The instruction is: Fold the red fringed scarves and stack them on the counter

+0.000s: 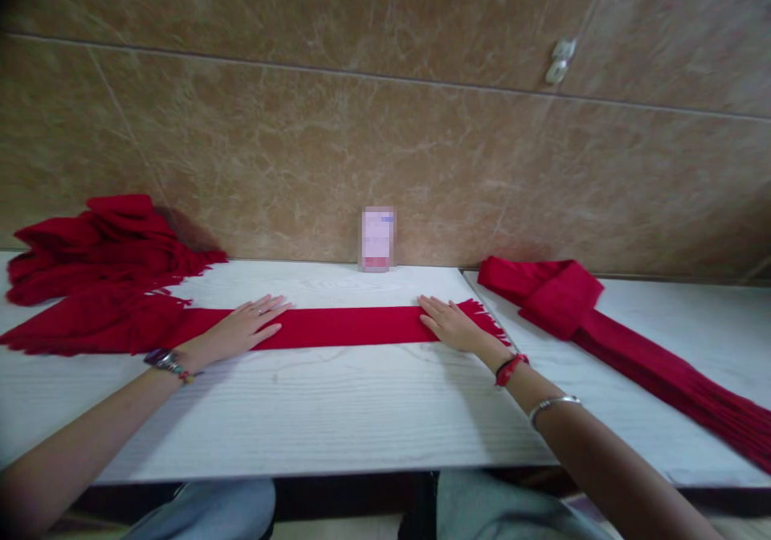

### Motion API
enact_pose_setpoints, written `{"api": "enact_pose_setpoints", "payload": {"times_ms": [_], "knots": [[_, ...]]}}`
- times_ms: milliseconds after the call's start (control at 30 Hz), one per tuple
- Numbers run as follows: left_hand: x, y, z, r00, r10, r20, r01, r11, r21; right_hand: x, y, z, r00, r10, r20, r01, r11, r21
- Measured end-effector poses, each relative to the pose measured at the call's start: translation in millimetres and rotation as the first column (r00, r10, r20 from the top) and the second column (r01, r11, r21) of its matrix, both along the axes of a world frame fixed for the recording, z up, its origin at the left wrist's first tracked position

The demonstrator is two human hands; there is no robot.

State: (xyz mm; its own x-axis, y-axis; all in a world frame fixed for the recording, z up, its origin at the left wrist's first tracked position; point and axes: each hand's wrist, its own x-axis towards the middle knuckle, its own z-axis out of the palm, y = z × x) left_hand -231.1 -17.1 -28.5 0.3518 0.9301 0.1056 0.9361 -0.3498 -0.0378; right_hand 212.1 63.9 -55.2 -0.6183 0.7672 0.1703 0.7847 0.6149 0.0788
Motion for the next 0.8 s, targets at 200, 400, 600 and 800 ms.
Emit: {"api": "enact_pose_setpoints", "payload": {"times_ms": [200, 400, 600, 800], "knots": [[1.4, 0.2, 0.8, 1.000, 0.009, -0.006, -0.009, 1.000, -0.020, 63.4, 7.1, -5.6, 0.992, -0.019, 0.128, -0.006, 0.982, 0.188], [17.0, -4.8, 16.7, 0.999, -0.014, -0.053, 0.014, 1.000, 0.004, 28.1, -3.4, 22.6, 0.994, -0.059, 0.095, 0.042, 0.984, 0.175], [72.6, -0.9, 20.1, 0.986, -0.166, 0.002, 0.166, 0.986, -0.020, -64.4, -20.9, 35.8, 0.969, 0.217, -0.117, -0.212, 0.976, 0.059], [83.6, 3.1, 2.2, 0.975, -0.219, 0.027, 0.221, 0.974, -0.049, -76.4, -35.3, 22.0, 0.969, 0.229, -0.092, -0.231, 0.973, -0.013]]}}
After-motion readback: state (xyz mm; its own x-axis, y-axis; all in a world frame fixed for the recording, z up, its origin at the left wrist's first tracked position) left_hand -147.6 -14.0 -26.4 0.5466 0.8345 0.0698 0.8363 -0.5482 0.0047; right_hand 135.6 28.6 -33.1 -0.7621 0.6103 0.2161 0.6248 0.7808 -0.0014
